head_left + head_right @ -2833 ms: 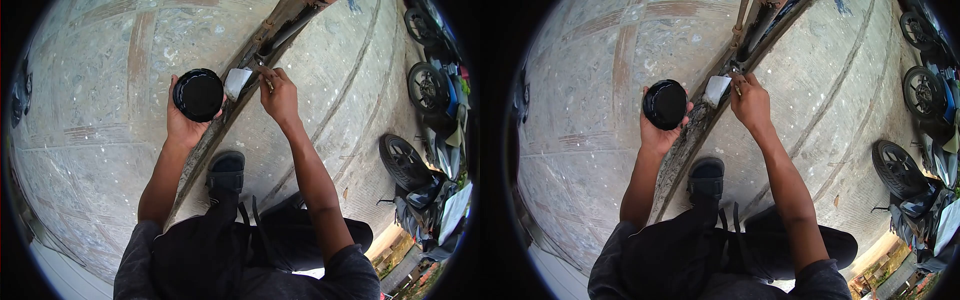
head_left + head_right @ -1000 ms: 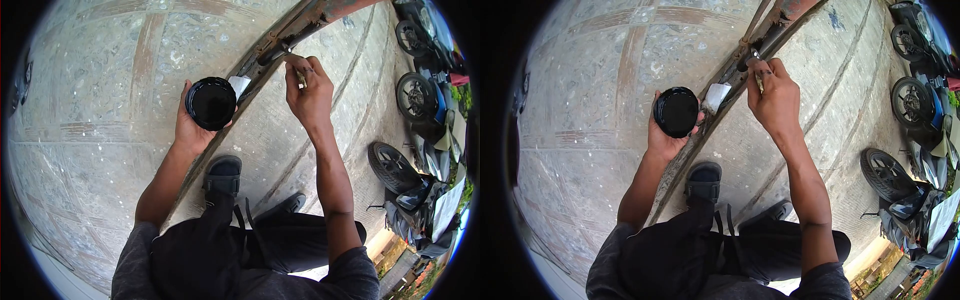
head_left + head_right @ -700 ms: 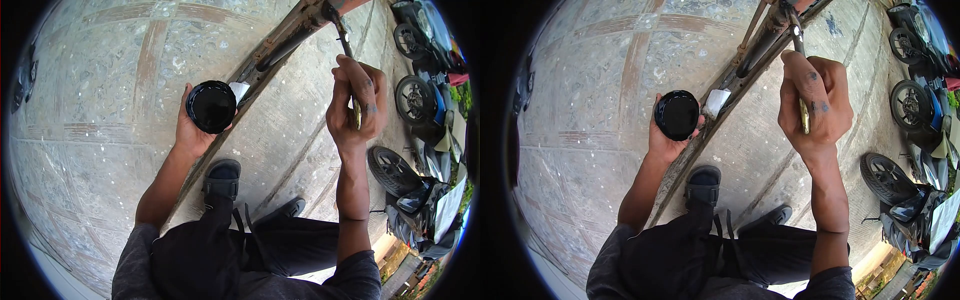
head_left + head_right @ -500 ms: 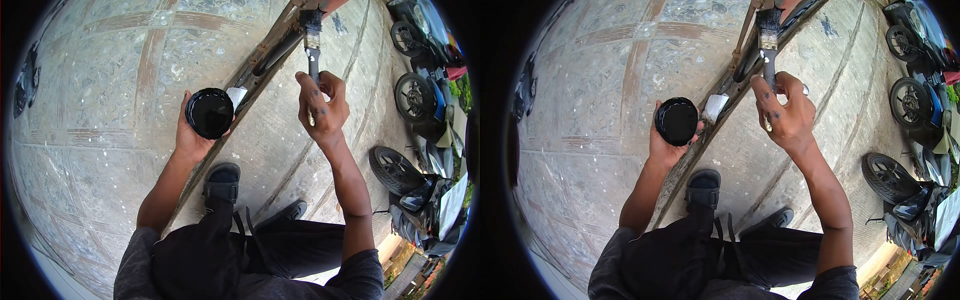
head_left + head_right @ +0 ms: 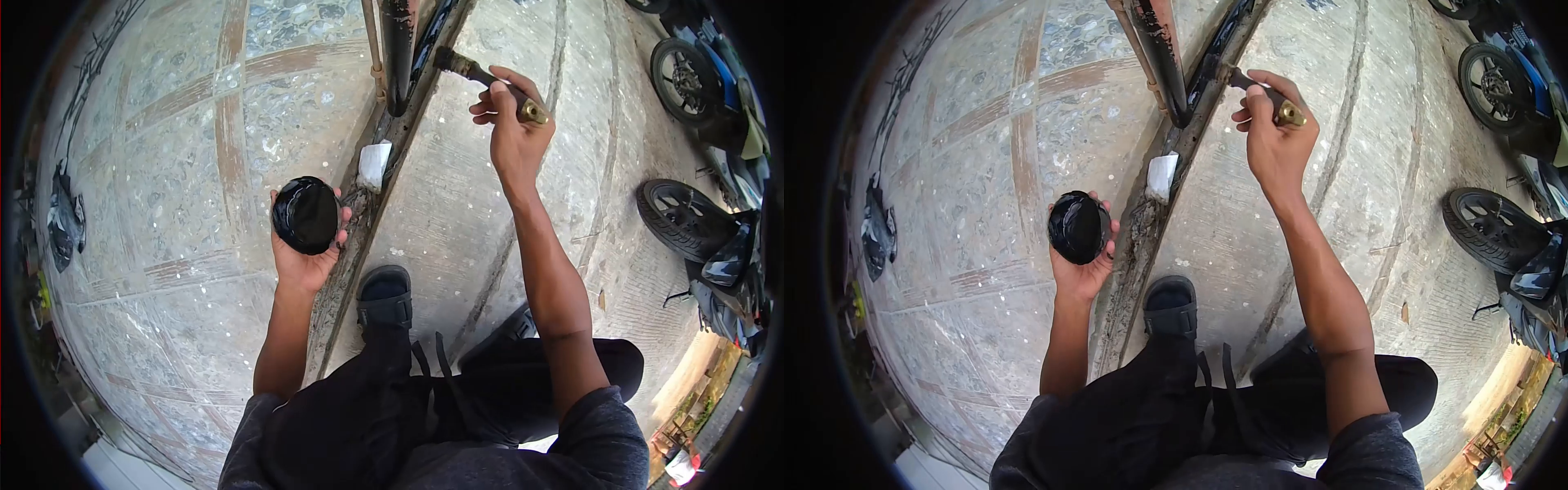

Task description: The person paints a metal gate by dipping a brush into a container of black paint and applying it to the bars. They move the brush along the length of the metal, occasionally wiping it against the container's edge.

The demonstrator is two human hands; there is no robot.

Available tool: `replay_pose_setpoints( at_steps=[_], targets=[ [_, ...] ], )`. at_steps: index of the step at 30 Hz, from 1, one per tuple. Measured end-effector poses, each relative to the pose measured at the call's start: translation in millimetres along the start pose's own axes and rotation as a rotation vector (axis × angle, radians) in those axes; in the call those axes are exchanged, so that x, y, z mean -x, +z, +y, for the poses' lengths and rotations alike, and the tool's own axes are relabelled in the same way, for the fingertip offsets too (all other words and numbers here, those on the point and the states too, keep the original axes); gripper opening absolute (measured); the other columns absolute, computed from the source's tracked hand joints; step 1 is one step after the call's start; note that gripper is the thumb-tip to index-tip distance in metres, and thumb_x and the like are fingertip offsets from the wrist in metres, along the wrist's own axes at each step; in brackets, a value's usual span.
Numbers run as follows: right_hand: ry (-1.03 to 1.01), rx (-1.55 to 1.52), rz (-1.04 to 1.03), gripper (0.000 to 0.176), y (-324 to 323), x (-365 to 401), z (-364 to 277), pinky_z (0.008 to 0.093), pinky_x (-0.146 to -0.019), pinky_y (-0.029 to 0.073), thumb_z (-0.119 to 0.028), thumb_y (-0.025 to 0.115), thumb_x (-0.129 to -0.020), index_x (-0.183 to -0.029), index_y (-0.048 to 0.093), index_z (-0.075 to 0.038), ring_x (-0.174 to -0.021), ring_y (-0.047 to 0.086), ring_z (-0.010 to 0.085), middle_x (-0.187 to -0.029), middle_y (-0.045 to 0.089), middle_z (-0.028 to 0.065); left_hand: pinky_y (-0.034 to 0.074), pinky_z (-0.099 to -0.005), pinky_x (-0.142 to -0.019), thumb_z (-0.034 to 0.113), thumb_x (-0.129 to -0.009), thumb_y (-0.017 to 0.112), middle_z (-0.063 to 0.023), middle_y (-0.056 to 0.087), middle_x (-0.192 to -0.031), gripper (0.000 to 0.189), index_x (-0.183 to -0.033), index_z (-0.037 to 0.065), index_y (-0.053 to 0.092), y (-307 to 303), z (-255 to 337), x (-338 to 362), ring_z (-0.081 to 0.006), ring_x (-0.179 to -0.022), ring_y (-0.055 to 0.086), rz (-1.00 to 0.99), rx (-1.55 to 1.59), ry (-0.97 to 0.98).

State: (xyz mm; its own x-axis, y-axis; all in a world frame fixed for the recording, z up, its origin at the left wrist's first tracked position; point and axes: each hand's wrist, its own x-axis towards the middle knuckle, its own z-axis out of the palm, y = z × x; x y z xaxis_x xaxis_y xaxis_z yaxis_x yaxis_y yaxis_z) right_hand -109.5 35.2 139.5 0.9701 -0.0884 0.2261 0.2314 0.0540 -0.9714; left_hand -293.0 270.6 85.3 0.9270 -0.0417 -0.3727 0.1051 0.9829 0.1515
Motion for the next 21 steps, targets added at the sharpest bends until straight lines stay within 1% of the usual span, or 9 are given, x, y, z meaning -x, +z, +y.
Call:
replay_pose_setpoints(
  at_steps=[2,3,6,7,8,13,17,20,21],
  targets=[
    [0.055,-0.33,0.113,0.028,-10,-18,-1,0.0285,-0.055,0.057,-0.013,0.056,-0.095,-0.118,0.059,0.004,-0.066,0.069,0.0195,-0.082,0.067,0.0143,0.063,-0.05,-0.074,0.061,-0.095,0.046,-0.0186,0.059,-0.127,0.068,-0.134,0.005,0.05,4,1,6,-0.0419,-0.104,0.063,-0.008,0.034,-0.023],
    [0.104,-0.525,0.105,0.03,-13,-21,1,0.0289,-0.056,0.058,-0.015,0.055,-0.096,-0.119,0.058,0.004,-0.067,0.069,0.0209,-0.086,0.068,0.0155,0.061,-0.0525,-0.077,0.06,-0.095,0.047,-0.0187,0.057,-0.131,0.067,-0.139,0.009,0.046,-3,4,9,-0.0429,-0.109,0.061,-0.04,0.055,-0.038],
    [0.248,-1.02,-0.001,0.035,-8,-23,22,0.0294,-0.058,0.061,-0.019,0.056,-0.096,-0.123,0.054,0.004,-0.071,0.071,0.0235,-0.096,0.068,0.0179,0.06,-0.0536,-0.08,0.059,-0.096,0.047,-0.0189,0.057,-0.132,0.066,-0.14,0.009,0.044,6,11,22,-0.0428,-0.11,0.061,-0.059,0.048,-0.071],
    [0.298,-1.058,-0.013,0.036,1,-20,31,0.029,-0.056,0.061,-0.019,0.057,-0.096,-0.124,0.053,0.004,-0.071,0.071,0.023,-0.096,0.068,0.0176,0.06,-0.0482,-0.085,0.037,-0.096,0.058,-0.0156,0.056,-0.134,0.053,-0.142,0.016,0.046,6,17,25,-0.0373,-0.115,0.058,-0.093,0.003,-0.115],
    [0.359,-1.088,-0.026,0.036,8,-16,40,0.0293,-0.055,0.061,-0.019,0.057,-0.096,-0.124,0.054,0.004,-0.068,0.07,0.0226,-0.094,0.068,0.0173,0.06,-0.0483,-0.084,0.036,-0.095,0.058,-0.0153,0.056,-0.135,0.052,-0.142,0.017,0.046,9,19,29,-0.0372,-0.115,0.058,-0.084,-0.004,-0.108],
    [0.533,-0.705,0.166,0.024,5,5,81,0.0252,-0.05,0.055,-0.014,0.059,-0.094,-0.109,0.063,0.004,-0.062,0.067,0.0167,-0.082,0.067,0.0126,0.06,-0.049,-0.084,0.033,-0.094,0.06,-0.0138,0.055,-0.136,0.05,-0.141,0.018,0.048,25,18,33,-0.0376,-0.115,0.058,-0.098,-0.013,-0.088],
    [0.326,-0.23,0.202,0.016,4,-3,60,0.0221,-0.047,0.046,-0.011,0.06,-0.089,-0.091,0.07,0.001,-0.056,0.06,0.0083,-0.064,0.062,0.0042,0.06,-0.0492,-0.084,0.034,-0.094,0.06,-0.0143,0.055,-0.136,0.051,-0.141,0.018,0.047,22,14,28,-0.0379,-0.116,0.057,-0.093,0.0,-0.106],
    [0.065,-0.018,0.024,0.016,23,-21,27,0.0226,-0.051,0.051,-0.009,0.059,-0.092,-0.093,0.07,0.003,-0.06,0.065,0.012,-0.072,0.066,0.0081,0.059,-0.0496,-0.085,0.034,-0.095,0.06,-0.0146,0.055,-0.136,0.05,-0.141,0.018,0.047,18,10,23,-0.038,-0.117,0.057,-0.088,0.012,-0.113],
    [-0.014,-0.062,0.022,0.016,27,-27,15,0.0231,-0.051,0.052,-0.009,0.059,-0.093,-0.095,0.069,0.004,-0.06,0.065,0.0128,-0.073,0.067,0.0087,0.059,-0.0498,-0.085,0.034,-0.095,0.06,-0.0147,0.055,-0.136,0.05,-0.141,0.018,0.047,17,9,21,-0.038,-0.117,0.056,-0.095,0.011,-0.118]
  ],
)
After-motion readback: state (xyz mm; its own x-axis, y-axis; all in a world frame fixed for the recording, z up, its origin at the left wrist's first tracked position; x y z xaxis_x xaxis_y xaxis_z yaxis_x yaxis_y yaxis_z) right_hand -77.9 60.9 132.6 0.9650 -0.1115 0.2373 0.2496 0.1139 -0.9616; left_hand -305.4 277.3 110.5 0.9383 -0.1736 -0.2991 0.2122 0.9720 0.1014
